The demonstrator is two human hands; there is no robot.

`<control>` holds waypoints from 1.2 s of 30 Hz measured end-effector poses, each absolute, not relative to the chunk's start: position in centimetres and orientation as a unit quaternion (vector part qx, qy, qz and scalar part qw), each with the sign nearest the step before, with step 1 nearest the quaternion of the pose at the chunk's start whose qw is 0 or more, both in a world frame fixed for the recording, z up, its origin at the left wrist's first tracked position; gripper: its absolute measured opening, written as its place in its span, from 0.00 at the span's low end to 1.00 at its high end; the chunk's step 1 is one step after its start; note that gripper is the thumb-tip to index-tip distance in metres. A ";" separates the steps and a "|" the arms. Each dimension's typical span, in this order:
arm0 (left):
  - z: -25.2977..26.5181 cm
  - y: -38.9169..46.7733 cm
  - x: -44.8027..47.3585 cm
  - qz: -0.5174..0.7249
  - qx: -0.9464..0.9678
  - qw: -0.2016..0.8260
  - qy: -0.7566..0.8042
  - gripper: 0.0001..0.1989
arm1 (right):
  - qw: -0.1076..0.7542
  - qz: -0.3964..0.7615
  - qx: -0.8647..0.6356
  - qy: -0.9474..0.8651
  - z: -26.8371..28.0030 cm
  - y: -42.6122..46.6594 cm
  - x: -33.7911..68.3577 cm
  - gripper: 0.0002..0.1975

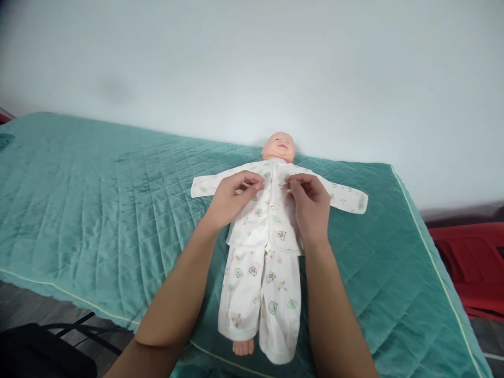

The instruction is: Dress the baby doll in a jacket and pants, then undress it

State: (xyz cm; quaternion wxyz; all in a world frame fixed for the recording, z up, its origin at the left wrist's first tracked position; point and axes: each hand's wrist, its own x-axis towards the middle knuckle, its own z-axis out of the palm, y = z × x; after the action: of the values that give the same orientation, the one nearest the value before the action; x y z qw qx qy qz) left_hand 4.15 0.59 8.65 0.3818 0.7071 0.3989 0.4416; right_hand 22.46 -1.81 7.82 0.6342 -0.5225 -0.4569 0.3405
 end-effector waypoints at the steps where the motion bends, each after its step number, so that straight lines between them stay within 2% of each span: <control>1: 8.4 0.7 4.4 0.449 0.725 0.336 0.400 0.08 | 0.627 0.314 -0.528 -0.478 7.6 -1.7 22.3 0.04; 6: 7.5 1.0 5.1 0.422 0.806 0.219 0.352 0.10 | 0.549 0.259 -0.534 -0.589 6.9 -1.6 22.2 0.09; 12: 6.9 1.1 5.3 0.401 0.820 0.176 0.369 0.13 | 0.521 0.233 -0.543 -0.616 7.0 -1.6 22.5 0.08; 18: 6.7 1.4 5.1 0.412 0.808 0.203 0.369 0.12 | 0.517 0.256 -0.547 -0.606 7.1 -1.7 22.3 0.08; 22: 6.7 1.4 5.2 0.416 0.799 0.228 0.369 0.12 | 0.517 0.292 -0.542 -0.595 7.2 -1.7 22.3 0.11; 26: 7.4 1.1 5.0 0.430 0.775 0.277 0.372 0.08 | 0.545 0.349 -0.539 -0.540 7.1 -1.5 22.6 0.13; 31: 8.7 0.7 4.2 0.380 0.787 0.344 0.344 0.03 | 0.581 0.379 -0.526 -0.491 6.8 -1.3 22.7 0.11; 36: 9.0 0.6 3.8 0.348 0.811 0.342 0.324 0.06 | 0.573 0.359 -0.539 -0.503 6.9 -1.4 22.4 0.10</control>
State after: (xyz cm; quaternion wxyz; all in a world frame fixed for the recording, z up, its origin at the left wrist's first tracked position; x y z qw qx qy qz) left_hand 3.78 0.58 9.04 0.3416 0.8106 0.3243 0.3480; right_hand 22.44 -1.37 6.85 0.5726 -0.5386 -0.5030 0.3592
